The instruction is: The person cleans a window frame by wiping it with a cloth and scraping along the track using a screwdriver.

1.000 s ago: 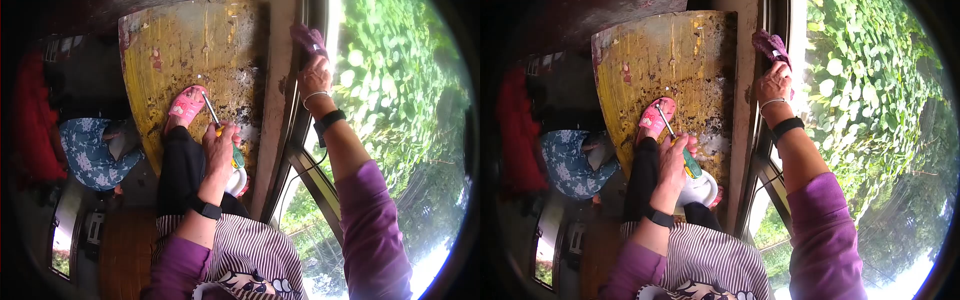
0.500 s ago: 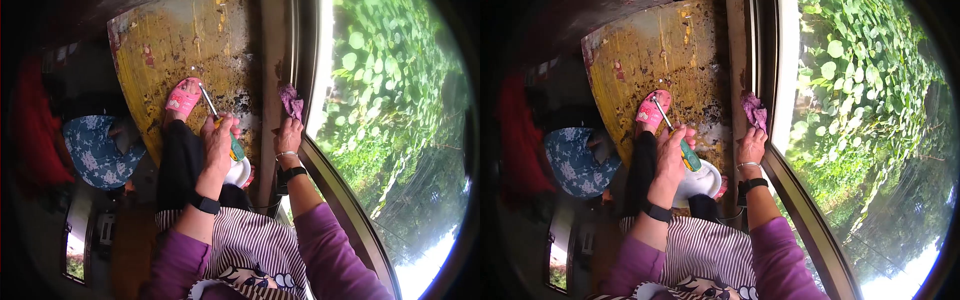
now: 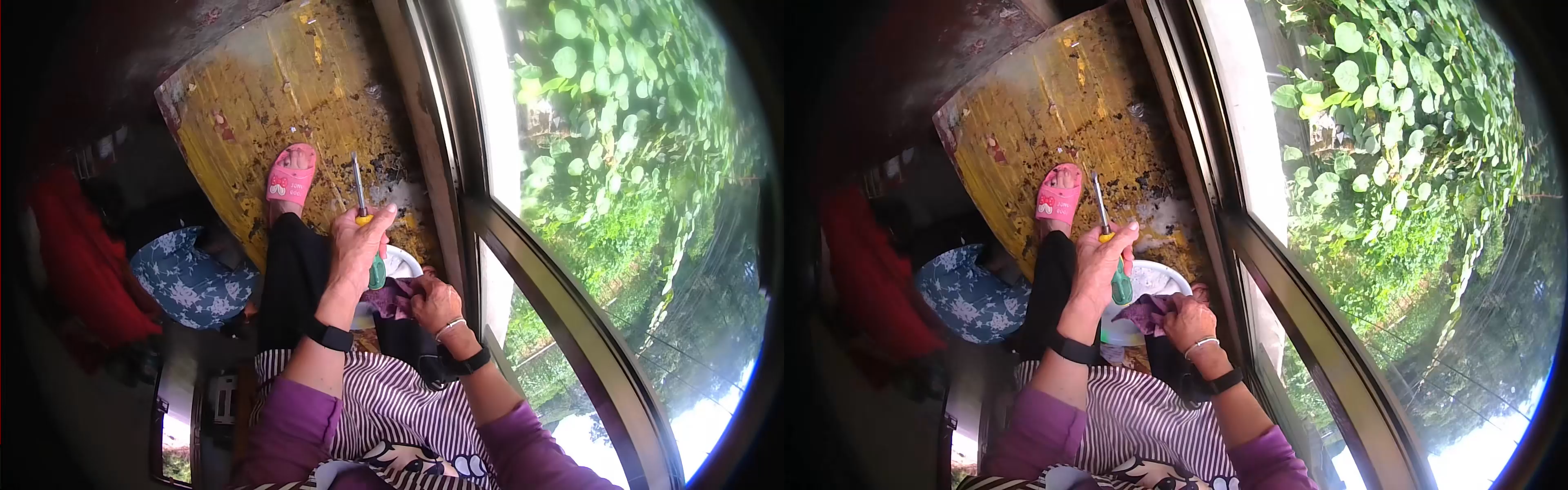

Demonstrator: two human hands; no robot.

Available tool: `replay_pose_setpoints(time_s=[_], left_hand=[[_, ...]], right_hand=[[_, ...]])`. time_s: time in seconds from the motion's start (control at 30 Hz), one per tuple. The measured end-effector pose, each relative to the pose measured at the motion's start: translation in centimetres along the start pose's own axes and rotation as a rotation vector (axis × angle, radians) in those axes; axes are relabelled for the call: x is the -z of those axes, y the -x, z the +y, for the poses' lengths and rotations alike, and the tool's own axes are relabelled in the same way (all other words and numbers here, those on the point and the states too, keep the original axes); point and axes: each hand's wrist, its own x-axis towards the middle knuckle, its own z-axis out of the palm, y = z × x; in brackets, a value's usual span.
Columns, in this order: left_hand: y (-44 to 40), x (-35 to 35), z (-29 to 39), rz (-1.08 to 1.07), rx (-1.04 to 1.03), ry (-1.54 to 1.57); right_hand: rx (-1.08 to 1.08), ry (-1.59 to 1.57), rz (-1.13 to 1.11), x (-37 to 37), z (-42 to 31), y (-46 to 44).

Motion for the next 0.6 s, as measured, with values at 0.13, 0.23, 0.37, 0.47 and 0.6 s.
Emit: replay_pose_setpoints(time_s=[0.13, 0.23, 0.37, 0.47, 0.6], left_hand=[[0.8, -0.3, 0.6, -0.048, -0.006, -0.064], [2.2, -0.8, 0.1, -0.012, -0.112, -0.147], [4.6, -1.4, -0.5, -0.070, -0.562, -0.624], [10.1, -3.2, 2.8, -0.134, -0.546, -0.870], [17.5, -4.7, 6.0, -0.249, -0.669, -0.971]], right_hand=[[0.111, -0.217, 0.236, 1.3, 0.0, 2.2], [0.054, -0.099, 0.185, 2.0, 0.0, 6.1], [-0.049, -0.079, 0.191, 4.6, 3.9, 13.3], [-0.105, -0.175, 0.300, 6.7, 8.3, 17.1], [-0.148, -0.036, 0.282, 8.4, 14.2, 21.9]])
